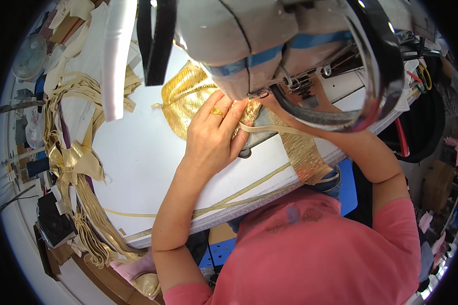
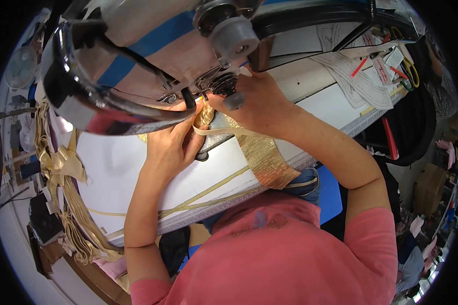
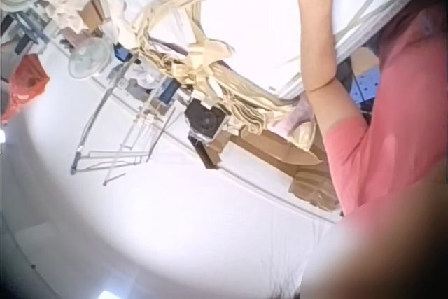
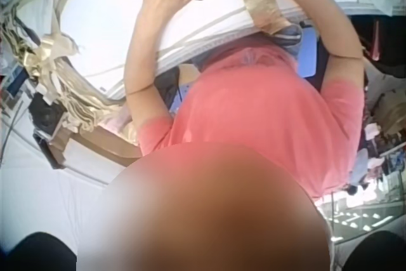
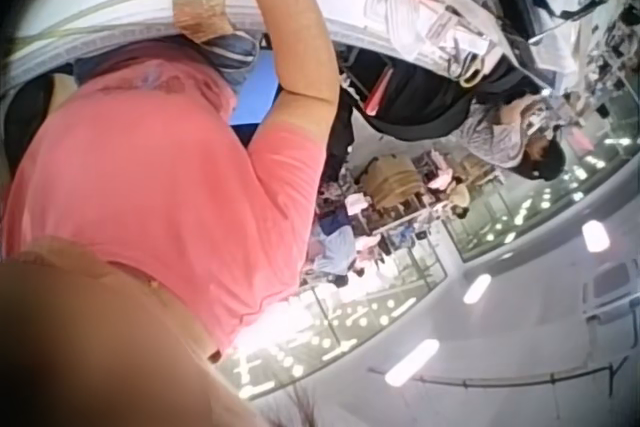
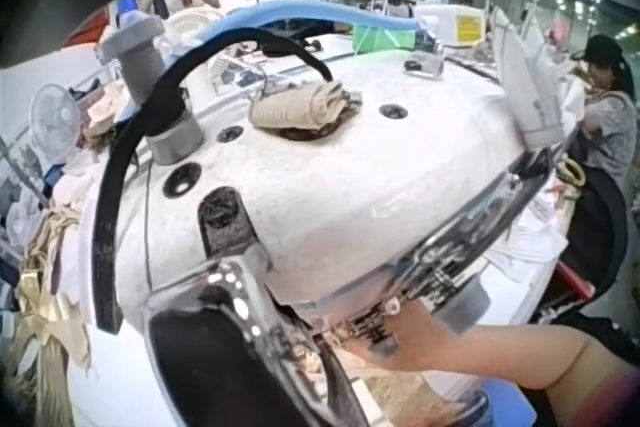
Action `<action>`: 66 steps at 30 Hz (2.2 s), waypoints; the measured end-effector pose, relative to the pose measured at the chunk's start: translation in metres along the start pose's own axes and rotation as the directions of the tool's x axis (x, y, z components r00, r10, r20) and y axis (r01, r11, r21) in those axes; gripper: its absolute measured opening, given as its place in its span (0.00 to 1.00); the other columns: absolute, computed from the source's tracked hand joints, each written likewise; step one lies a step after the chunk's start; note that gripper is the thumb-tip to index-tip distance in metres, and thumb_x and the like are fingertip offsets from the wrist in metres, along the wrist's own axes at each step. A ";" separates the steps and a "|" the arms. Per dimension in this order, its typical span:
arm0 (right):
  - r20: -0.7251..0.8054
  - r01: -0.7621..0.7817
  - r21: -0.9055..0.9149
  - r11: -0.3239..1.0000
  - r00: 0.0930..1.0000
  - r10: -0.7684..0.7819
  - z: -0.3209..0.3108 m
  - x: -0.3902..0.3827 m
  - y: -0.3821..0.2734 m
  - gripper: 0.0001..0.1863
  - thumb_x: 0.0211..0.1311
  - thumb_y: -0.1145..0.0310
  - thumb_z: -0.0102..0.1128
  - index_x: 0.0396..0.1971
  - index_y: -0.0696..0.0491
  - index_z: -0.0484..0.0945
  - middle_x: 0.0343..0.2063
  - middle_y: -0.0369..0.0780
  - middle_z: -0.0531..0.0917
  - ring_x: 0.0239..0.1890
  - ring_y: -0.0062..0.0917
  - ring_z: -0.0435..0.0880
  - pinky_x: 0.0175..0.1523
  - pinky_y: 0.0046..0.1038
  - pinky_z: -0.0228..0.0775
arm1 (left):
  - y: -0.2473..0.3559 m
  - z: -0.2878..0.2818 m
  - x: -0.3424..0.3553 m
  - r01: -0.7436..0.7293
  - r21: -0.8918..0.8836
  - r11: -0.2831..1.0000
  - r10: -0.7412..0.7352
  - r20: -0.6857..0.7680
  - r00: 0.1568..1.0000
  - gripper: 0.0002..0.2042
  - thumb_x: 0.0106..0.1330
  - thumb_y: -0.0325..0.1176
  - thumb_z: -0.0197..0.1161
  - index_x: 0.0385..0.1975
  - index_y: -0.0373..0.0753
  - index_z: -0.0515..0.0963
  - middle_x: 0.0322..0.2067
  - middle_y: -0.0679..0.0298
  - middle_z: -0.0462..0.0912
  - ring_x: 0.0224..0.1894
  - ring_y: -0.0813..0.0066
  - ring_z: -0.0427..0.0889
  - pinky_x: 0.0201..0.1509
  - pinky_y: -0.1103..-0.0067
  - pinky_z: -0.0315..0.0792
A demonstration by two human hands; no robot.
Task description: Measuring fabric strips with a ruler and sewing them onto a garment piece using a sewing machine.
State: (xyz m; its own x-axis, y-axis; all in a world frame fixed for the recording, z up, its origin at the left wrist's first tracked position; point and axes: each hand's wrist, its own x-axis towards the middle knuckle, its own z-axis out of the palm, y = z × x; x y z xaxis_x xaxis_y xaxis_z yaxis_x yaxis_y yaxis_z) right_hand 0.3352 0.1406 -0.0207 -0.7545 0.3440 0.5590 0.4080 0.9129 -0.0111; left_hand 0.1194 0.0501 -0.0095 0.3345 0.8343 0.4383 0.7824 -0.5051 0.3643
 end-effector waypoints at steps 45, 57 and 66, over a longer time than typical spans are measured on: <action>0.267 -0.522 0.303 0.797 0.850 0.455 0.014 0.009 0.005 0.15 0.50 0.67 0.75 0.33 0.55 0.78 0.25 0.35 0.81 0.28 0.22 0.82 0.32 0.28 0.72 | 0.013 0.019 0.009 0.085 0.178 0.980 -0.050 -0.194 0.980 0.07 0.57 0.26 0.67 0.31 0.35 0.76 0.33 0.59 0.78 0.35 0.61 0.77 0.38 0.70 0.74; 0.166 -0.439 0.502 0.745 0.894 0.415 0.032 0.014 0.007 0.17 0.51 0.74 0.70 0.42 0.55 0.77 0.33 0.36 0.83 0.35 0.22 0.83 0.36 0.27 0.75 | 0.013 0.019 0.006 -0.015 0.295 0.955 0.080 -0.210 0.974 0.09 0.57 0.33 0.68 0.35 0.39 0.79 0.40 0.66 0.81 0.44 0.72 0.81 0.49 0.73 0.64; 0.081 -0.296 0.400 0.867 0.954 0.289 0.060 -0.003 0.029 0.10 0.57 0.72 0.66 0.38 0.54 0.79 0.31 0.37 0.83 0.35 0.27 0.82 0.43 0.34 0.73 | 0.013 0.015 0.009 -0.072 0.313 0.947 0.143 -0.209 0.967 0.08 0.54 0.35 0.73 0.29 0.44 0.80 0.38 0.74 0.86 0.38 0.77 0.82 0.45 0.77 0.60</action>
State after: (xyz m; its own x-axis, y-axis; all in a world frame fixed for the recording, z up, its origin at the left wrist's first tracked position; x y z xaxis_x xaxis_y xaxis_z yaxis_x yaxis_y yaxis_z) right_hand 0.3185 0.1796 -0.0724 -0.6434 0.6095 0.4631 0.3715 0.7776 -0.5072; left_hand 0.1405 0.0542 -0.0129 0.3255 0.6888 0.6478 0.8813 -0.4692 0.0560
